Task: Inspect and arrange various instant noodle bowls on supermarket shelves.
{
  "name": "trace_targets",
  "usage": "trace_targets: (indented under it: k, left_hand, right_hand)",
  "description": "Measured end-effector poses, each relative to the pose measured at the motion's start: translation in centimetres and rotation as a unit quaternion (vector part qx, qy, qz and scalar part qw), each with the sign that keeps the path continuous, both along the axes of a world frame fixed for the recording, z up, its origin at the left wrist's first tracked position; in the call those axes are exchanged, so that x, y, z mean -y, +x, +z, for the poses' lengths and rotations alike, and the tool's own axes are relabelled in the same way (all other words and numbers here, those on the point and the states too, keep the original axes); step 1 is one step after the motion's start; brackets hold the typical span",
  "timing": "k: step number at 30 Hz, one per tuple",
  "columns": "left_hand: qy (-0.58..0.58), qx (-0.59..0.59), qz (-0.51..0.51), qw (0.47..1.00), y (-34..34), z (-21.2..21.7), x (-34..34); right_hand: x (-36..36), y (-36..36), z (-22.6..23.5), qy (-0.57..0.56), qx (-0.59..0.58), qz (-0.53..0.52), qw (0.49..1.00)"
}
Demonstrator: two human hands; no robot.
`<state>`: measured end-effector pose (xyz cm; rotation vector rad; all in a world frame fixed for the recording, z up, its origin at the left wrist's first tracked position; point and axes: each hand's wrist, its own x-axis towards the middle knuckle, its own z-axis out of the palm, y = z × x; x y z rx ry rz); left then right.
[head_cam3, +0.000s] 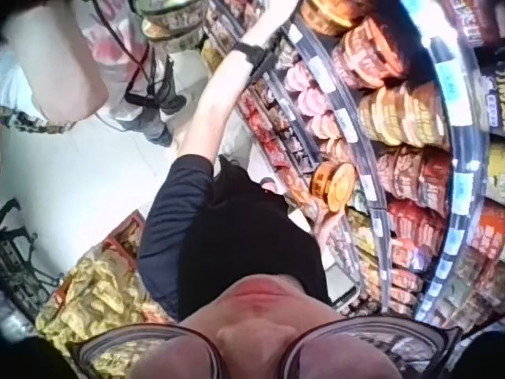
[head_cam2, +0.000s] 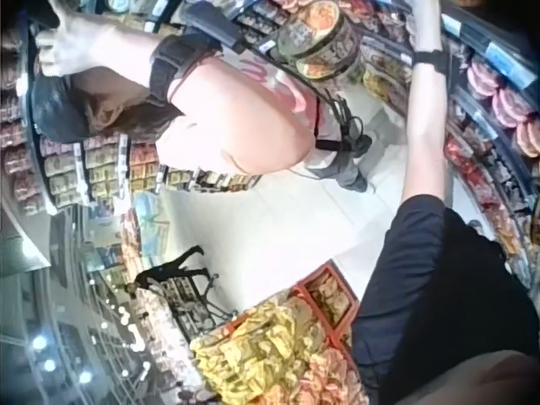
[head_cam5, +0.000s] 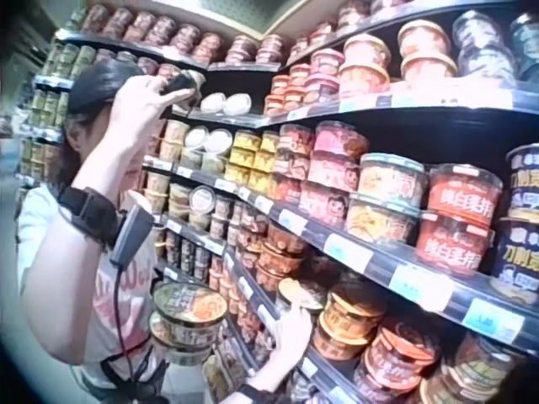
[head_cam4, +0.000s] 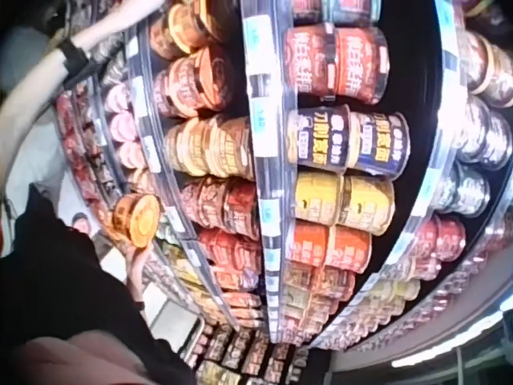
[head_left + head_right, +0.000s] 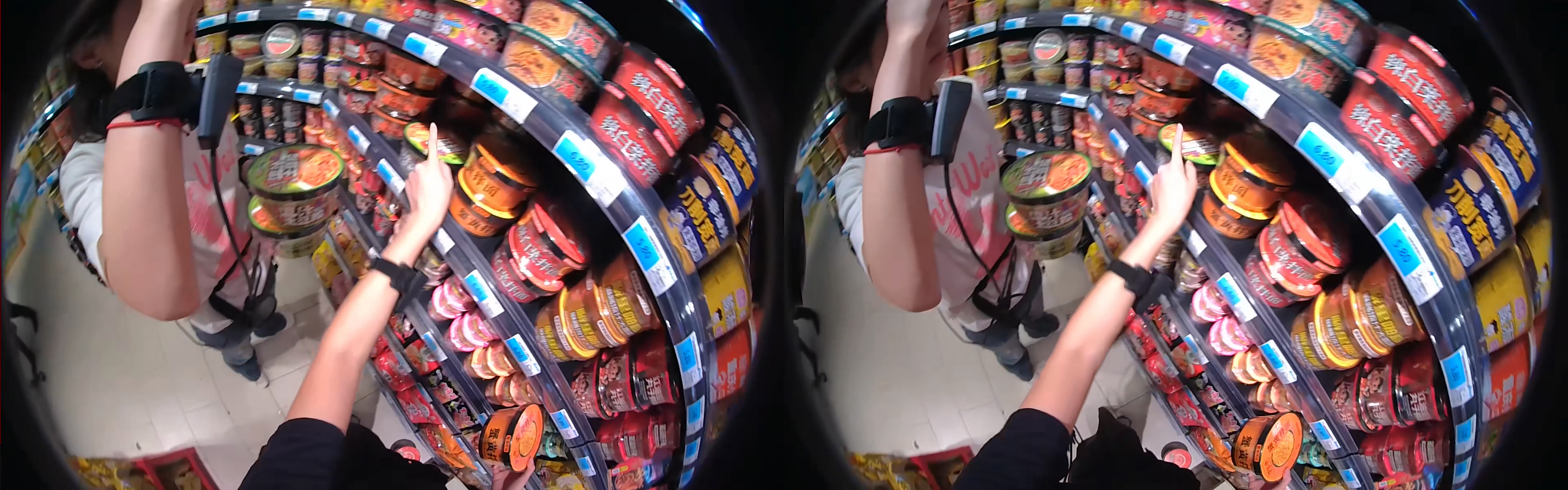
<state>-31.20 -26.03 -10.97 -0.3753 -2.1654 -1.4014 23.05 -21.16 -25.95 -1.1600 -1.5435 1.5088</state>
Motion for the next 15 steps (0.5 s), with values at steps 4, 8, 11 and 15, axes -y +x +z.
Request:
trace_targets:
  k: [4,8,11,15]
  left_hand:
    - [0.115,-0.004,0.037,0.993,7.2,-1.8,4.4]
    - [0.121,0.026,0.037,0.992,8.7,-4.6,7.8]
    - [0.084,-0.051,-0.094,0.991,12.6,-4.9,6.8]
    - [-0.005,-0.096,-0.264,0.960,20.3,-12.5,4.9]
  right_hand:
    - [0.8,-4.0,4.2,-0.282,-0.173,-0.083,0.940]
    - [-3.2,-1.8,-3.3,-0.254,-0.167,0.047,0.952]
    - [-2.2,-3.3,-1.4,-0.258,-0.209,0.109,0.937]
    - [-1.1,-0.6,-1.8,-0.231,-0.236,0.082,0.940]
